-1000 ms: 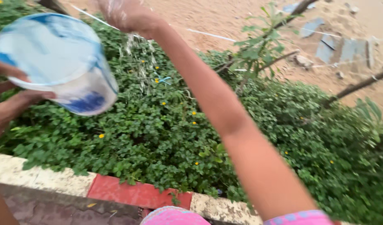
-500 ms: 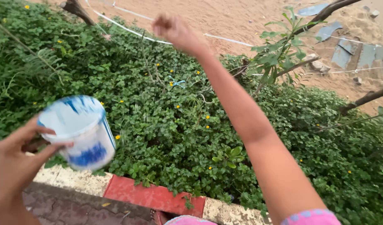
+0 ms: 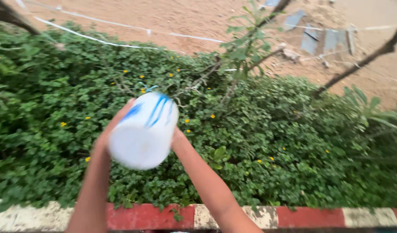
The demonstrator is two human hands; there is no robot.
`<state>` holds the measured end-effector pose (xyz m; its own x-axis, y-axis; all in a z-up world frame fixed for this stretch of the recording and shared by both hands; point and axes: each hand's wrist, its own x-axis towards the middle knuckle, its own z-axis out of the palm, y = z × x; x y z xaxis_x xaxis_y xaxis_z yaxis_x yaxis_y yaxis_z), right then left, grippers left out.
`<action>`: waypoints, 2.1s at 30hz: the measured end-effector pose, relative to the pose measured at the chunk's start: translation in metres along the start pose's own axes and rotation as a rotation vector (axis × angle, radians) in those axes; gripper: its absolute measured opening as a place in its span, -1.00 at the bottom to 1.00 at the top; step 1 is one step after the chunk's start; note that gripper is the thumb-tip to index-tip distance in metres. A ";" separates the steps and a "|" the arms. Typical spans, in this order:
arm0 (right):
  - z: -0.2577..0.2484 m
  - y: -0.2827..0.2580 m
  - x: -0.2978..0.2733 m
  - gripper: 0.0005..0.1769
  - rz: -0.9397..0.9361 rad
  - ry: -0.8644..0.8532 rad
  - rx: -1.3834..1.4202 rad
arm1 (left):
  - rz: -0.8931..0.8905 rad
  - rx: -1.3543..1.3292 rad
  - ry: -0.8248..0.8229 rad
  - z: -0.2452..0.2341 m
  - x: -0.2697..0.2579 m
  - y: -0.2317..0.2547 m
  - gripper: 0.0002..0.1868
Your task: The person scoops water from a bucket into a container and splashes water onto plants by hand.
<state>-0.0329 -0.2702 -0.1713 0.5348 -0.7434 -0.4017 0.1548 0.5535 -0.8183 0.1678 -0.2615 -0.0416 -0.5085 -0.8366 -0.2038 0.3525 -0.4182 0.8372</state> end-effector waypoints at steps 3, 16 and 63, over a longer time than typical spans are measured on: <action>-0.032 -0.056 -0.036 -0.39 -0.162 0.119 0.314 | 0.030 -0.013 -0.008 0.047 0.054 -0.030 -0.42; -0.103 -0.331 -0.307 -0.76 -0.783 0.471 -1.081 | 0.292 0.028 0.068 0.116 -0.019 0.075 -0.34; -0.182 -0.078 -0.321 -0.55 -0.789 0.610 0.798 | -0.083 -0.299 -0.192 0.361 0.089 -0.122 -0.47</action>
<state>-0.3683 -0.1427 -0.0538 -0.3631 -0.9059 -0.2180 0.8223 -0.2015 -0.5321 -0.2043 -0.1572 0.0217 -0.6730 -0.7258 -0.1420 0.5036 -0.5903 0.6308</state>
